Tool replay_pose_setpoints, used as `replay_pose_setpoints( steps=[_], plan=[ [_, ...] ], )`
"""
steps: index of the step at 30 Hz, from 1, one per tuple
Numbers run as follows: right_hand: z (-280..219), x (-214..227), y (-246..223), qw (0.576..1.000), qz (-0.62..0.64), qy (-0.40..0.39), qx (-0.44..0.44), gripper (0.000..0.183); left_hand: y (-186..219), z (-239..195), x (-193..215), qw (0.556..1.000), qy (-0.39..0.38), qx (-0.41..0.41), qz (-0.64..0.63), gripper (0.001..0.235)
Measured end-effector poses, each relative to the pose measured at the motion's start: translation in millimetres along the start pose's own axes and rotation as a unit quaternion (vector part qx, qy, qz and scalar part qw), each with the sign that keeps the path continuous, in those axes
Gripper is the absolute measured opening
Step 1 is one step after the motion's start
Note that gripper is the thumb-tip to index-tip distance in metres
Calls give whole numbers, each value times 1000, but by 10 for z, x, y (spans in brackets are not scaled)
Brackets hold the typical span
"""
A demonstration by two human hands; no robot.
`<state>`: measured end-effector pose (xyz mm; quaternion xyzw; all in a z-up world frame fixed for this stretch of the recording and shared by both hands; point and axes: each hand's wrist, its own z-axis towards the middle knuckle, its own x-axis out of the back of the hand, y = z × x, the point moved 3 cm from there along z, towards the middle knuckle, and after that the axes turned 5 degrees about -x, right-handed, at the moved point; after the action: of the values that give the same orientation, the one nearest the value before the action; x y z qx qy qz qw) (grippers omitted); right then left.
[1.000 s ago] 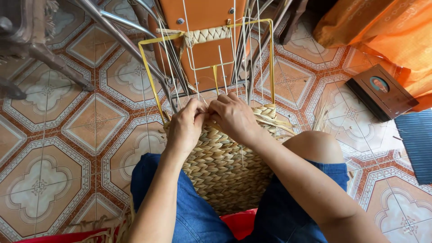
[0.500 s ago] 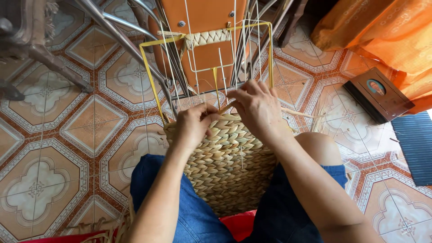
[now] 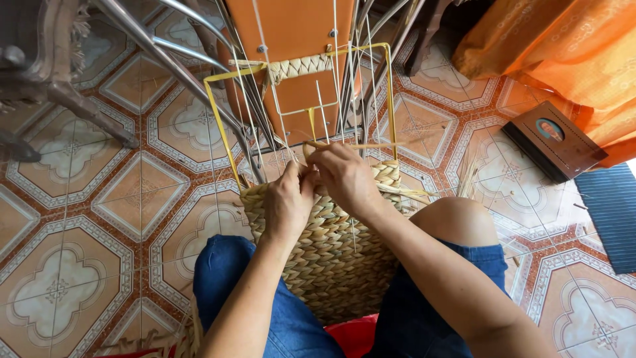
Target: Weaving straw material onto a wire frame to create a hand-crafted item.
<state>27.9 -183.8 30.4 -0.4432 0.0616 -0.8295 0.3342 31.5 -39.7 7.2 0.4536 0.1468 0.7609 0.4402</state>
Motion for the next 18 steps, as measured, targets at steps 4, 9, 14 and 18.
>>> replay_pose_setpoints(
  steps=[4,9,14,18],
  plan=[
    [-31,-8,220,981,112,-25,-157,17,-85,185,-105,987,-89,131,31,9],
    [79,120,119,974,145,16,-172,28,-134,242,-126,990,-89,104,38,9],
    [23,-77,313,944,143,-95,-280,23,-193,232,-173,990,-94,95,47,10],
    [97,-120,403,948,180,-78,-250,49,-189,288,-199,981,-148,105,63,11]
  ],
)
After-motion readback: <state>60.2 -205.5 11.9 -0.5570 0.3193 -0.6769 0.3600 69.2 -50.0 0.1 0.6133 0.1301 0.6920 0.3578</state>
